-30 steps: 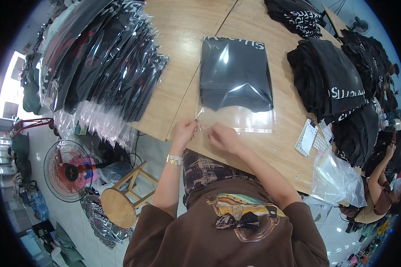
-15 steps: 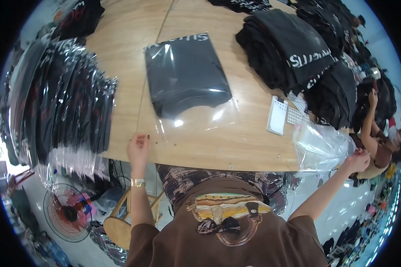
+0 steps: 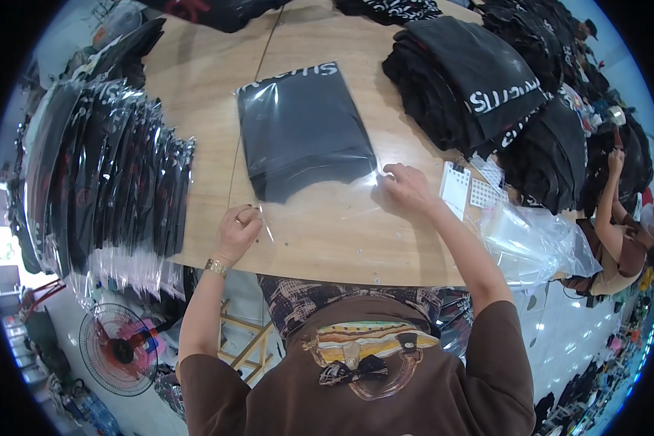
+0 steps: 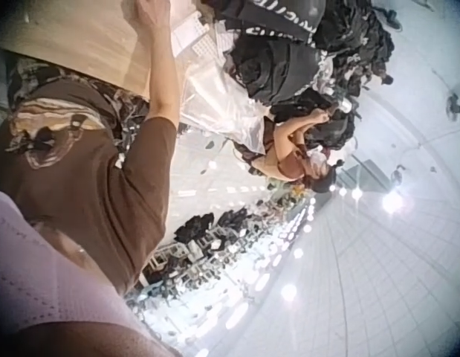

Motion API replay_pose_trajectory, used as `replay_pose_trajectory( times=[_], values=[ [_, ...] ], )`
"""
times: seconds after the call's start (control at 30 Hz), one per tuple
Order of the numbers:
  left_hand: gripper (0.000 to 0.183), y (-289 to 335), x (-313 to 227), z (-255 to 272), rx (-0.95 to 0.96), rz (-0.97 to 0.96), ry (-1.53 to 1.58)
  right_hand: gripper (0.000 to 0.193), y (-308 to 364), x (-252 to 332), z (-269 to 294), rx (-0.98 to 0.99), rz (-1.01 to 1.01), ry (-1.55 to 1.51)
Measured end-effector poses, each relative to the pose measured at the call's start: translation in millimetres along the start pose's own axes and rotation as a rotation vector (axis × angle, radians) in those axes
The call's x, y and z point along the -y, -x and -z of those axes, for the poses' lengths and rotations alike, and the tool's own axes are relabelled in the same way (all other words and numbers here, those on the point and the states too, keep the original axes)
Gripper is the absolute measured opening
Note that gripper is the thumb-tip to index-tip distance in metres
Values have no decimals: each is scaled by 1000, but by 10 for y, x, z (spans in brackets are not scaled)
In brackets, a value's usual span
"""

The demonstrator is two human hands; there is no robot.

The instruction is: Fold black garments and place them into clear plastic bags at a factory table.

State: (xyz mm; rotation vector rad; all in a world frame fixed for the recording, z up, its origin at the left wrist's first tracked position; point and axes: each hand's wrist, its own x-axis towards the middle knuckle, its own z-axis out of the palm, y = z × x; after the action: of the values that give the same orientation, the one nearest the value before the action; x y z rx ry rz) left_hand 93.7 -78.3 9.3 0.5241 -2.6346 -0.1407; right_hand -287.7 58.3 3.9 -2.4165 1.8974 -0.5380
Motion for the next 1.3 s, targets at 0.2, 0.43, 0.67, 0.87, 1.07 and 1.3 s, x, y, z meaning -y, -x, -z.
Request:
replay_pose_trajectory(
  times=[0.2, 0.43, 0.67, 0.87, 1.07, 1.3],
  values=[
    [13, 73, 81, 112, 92, -99, 21, 22, 6, -152, 74, 5, 353, 23],
    [10, 195, -40, 102, 151, 426, 420, 14, 118, -72, -13, 84, 12, -254],
    [10, 205, 12, -35, 68, 939, 896, 16, 7, -109, -129, 26, -579, -746],
    [11, 87, 121, -143, 58, 1120, 1060, 22, -271, -224, -151, 259, -711, -606],
    [11, -20, 232, -148, 146, 1252, 1089, 24, -537, -209, -72, 455, -809, -334],
    [10, -223, 143, -11, 132, 1328, 838, 30, -819, -83, 195, 472, -893, -11]
  ],
)
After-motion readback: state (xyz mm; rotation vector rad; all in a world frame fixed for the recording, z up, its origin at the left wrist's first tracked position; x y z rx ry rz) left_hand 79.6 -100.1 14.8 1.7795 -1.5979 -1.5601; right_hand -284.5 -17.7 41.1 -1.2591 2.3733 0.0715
